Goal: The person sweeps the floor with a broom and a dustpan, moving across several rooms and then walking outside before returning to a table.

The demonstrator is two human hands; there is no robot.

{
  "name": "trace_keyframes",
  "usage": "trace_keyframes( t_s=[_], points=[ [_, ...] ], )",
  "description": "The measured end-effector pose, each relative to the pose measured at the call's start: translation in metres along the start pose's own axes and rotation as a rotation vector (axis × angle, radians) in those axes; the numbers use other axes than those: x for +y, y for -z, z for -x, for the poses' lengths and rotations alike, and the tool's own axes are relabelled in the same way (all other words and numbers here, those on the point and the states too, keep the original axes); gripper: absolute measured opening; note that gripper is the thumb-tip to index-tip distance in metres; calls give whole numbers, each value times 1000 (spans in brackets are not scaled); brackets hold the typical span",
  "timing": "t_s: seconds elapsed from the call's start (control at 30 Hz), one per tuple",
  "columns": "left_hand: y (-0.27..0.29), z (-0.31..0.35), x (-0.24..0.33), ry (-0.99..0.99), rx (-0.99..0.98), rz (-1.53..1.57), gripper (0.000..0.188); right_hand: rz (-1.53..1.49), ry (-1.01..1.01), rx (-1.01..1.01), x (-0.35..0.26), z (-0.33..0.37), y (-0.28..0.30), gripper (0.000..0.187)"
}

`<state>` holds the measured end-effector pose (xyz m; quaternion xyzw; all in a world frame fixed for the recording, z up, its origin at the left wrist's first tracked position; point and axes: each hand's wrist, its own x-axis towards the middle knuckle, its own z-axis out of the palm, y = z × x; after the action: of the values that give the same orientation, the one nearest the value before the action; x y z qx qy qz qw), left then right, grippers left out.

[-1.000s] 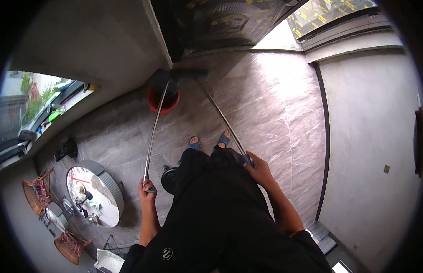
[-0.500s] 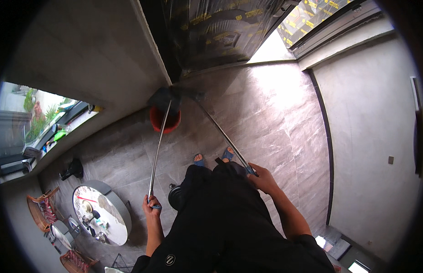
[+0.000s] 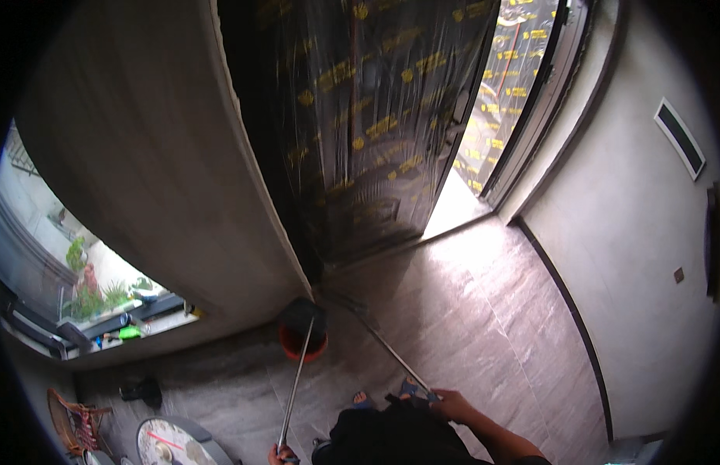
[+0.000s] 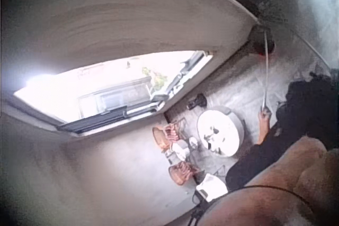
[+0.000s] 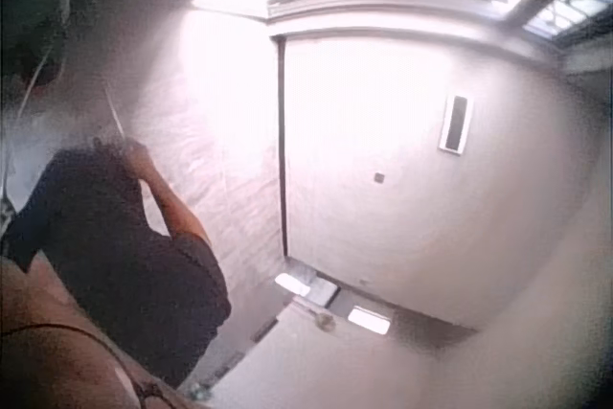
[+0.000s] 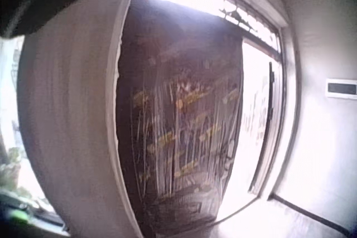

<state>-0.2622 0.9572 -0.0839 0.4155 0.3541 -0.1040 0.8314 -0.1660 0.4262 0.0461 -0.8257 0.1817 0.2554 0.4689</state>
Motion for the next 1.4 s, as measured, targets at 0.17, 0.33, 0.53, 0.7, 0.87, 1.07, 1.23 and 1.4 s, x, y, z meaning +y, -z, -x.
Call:
trace_keyframes(
  t_s=[0.17, 0.33, 0.53, 0.7, 0.87, 1.07, 1.23, 1.4],
  points=[
    [-15, 20, 32, -63, 60, -96, 30, 137, 154, 1, -6, -2, -9, 44],
    [-32, 23, 60, -51, 125, -113, 25, -449, -209, -116, 14, -15, -25, 36],
    [-34, 36, 83, -91, 155, -128, 21, 590, 448, 139, 73, -50, -60, 22],
    [-38, 56, 106, -137, 131, -171, 20, 549, 396, 157, 113, -55, -59, 22],
    [-144, 128, 181, -264, 128, -667, 25, 373, 95, -40, 47, -26, -53, 21],
    [-198, 101, 184, -385, -90, -1026, 31, 464, 608, 158, 107, -30, -39, 32],
    [-238, 54, 149, -440, -190, -1354, 25, -174, 340, 131, 56, 0, -4, 28],
    [-322, 13, 106, -769, -389, -1515, 21, -825, -20, 138, 54, -28, 38, 16]
  ],
)
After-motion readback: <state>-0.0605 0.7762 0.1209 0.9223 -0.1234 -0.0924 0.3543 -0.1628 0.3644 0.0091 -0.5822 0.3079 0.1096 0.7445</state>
